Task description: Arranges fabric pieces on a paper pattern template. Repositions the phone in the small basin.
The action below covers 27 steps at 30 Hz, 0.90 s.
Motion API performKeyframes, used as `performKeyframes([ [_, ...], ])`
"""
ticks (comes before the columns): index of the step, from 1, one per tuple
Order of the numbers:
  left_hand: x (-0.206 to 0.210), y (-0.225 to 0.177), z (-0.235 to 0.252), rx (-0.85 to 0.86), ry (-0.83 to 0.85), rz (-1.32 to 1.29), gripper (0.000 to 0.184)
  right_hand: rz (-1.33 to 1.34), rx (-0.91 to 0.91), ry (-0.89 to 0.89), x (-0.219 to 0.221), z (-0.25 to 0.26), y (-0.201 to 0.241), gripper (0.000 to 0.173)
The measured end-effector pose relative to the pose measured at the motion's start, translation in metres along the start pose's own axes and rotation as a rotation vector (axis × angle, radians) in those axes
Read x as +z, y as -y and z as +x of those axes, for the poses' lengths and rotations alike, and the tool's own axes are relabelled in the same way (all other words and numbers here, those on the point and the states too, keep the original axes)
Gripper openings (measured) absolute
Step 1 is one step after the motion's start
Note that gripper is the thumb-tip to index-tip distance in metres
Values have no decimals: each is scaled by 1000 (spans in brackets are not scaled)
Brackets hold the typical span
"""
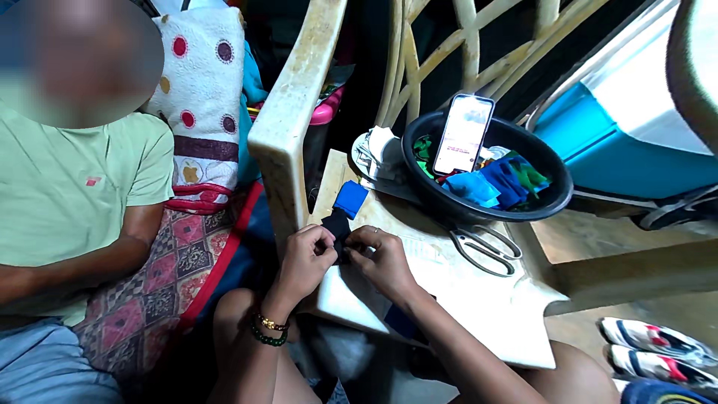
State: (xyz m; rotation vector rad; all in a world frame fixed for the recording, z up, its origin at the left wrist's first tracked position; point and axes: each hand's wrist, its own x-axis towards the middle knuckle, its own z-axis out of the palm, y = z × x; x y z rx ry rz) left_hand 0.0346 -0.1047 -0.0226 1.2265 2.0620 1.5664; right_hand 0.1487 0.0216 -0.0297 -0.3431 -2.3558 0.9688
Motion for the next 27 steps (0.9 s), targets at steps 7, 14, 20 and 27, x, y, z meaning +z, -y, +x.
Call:
performKeyframes([
  [7, -6, -4, -6, -204, -145, -308, 14, -21, 82, 170, -7, 7, 9, 26],
  [14, -12, -13, -10, -323, -470, -735, 22, -109, 234, 470, -17, 27, 24, 54],
  [20, -23, -11, -16, -266, -453, -850, 24, -168, 348, 595, -23, 41, 33, 67],
  [27, -6, -18, -29, -140, 32, -1117, 30, 683, 337, 183, -37, -17, 18, 41],
])
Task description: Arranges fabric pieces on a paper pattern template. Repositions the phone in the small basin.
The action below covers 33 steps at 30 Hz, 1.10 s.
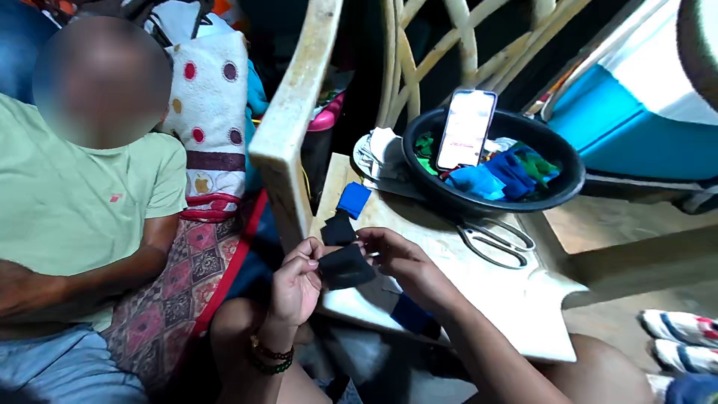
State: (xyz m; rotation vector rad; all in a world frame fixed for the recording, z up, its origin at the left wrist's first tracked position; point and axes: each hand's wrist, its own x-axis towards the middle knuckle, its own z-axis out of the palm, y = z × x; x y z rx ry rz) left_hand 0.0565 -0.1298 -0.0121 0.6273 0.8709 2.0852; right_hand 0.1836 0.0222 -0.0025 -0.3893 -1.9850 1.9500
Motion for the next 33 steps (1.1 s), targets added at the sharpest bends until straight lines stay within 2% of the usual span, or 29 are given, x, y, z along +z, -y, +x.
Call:
performKeyframes([
  [2, 10, 7, -1, -66, 47, 20, 30, 330, 91, 42, -11, -17, 0, 29],
  [4, 19, 15, 0, -119, 65, 68, 31, 417, 80, 52, -26, -32, -5, 28],
  [8, 36, 32, -2, -201, -2, 161, 30, 247, 35, -28, -41, -49, -6, 32],
  [10, 40, 43, -9, -196, -32, 202, 21, 117, 19, -34, -51, -53, -8, 26],
  [11, 40, 48, -14, -176, -29, 254, 13, 50, -3, -15, -57, -55, -11, 21],
  [12, 41, 54, -18, -137, -23, 322, 14, -7, -24, 12, -63, -56, -14, 17],
  [14, 44, 64, -27, -62, -51, 451, 33, -85, -41, 56, -72, -57, -18, 14],
  [15, 47, 68, -32, -37, -85, 511, 35, -106, -42, 68, -73, -58, -20, 14],
  [19, 50, 76, -45, 45, -161, 724, 13, -219, -66, 79, -70, -59, -21, 13],
  [23, 50, 79, -47, 86, -169, 854, 13, -418, -97, 165, -72, -50, -11, 11],
  [26, 58, 78, -47, 22, -202, 847, 19, -461, -130, 205, -75, -44, -7, 9],
  [33, 60, 74, -50, 15, -208, 968, 20, -466, -184, 88, -70, -47, -21, 11],
])
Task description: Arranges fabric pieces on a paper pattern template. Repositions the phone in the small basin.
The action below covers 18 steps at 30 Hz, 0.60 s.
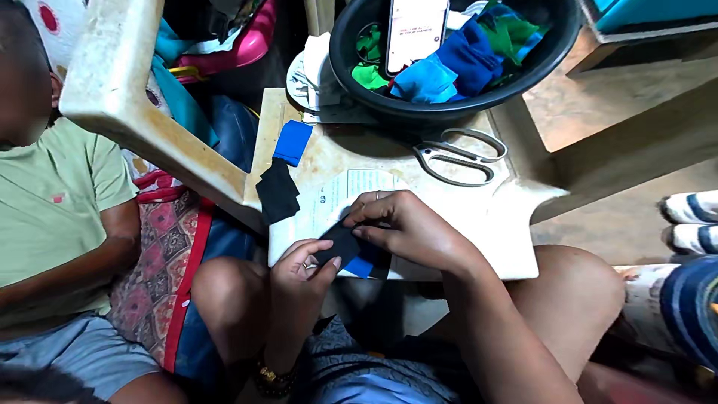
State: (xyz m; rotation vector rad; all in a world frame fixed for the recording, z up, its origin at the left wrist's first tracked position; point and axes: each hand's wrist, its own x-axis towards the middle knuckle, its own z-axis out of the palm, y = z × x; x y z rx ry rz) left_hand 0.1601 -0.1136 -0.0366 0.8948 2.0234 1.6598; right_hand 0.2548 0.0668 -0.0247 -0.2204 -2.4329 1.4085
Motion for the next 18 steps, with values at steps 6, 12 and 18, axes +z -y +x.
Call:
performKeyframes([
  [6, 6, 6, 1, 63, -24, 126, 20, -50, -20, -48, 2, -5, -4, 11],
  [12, 12, 8, -2, 133, -48, 215, 24, -98, -49, -61, 1, -6, -6, 13],
  [18, 16, 6, -3, 112, -42, 261, 24, -102, -62, -71, 0, -6, -11, 15],
])
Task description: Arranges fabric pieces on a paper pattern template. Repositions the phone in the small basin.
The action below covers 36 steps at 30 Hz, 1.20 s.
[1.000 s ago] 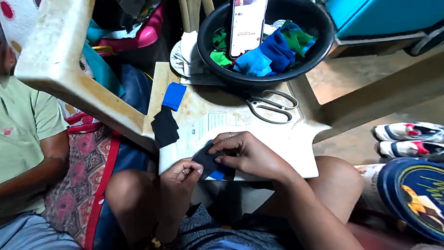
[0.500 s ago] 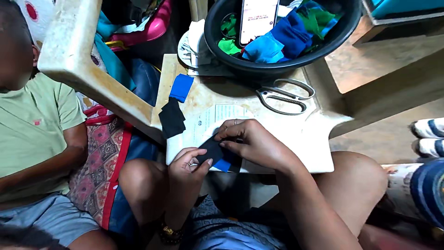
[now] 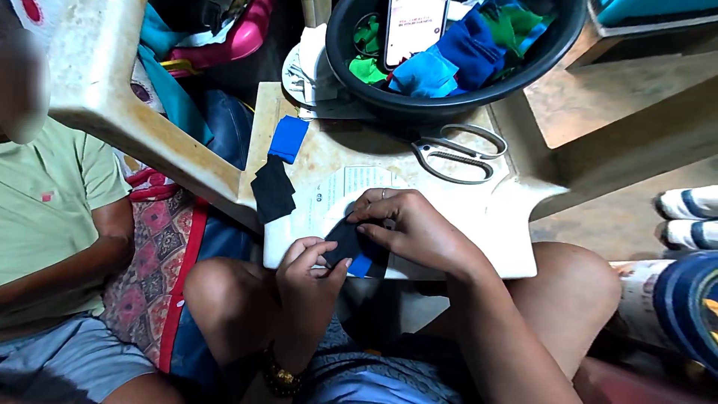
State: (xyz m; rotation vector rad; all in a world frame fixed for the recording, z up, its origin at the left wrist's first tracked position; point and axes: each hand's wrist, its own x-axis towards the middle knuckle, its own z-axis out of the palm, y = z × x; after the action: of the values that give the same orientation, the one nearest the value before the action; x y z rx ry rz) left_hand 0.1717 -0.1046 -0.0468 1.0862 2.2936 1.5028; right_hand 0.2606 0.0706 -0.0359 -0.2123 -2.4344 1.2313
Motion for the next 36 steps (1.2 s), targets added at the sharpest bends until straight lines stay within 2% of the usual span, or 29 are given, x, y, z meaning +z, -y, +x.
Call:
performKeyframes([
  [13, 6, -2, -6, 26, -20, 37, 27, 24, 25, 24, -2, -1, 1, 13],
  [21, 2, -2, -7, 37, -23, 18, 17, 31, 20, 36, -2, -1, -1, 15],
  [36, 2, 1, -6, 48, -32, 22, 18, 57, 32, 33, -1, -2, -4, 16],
])
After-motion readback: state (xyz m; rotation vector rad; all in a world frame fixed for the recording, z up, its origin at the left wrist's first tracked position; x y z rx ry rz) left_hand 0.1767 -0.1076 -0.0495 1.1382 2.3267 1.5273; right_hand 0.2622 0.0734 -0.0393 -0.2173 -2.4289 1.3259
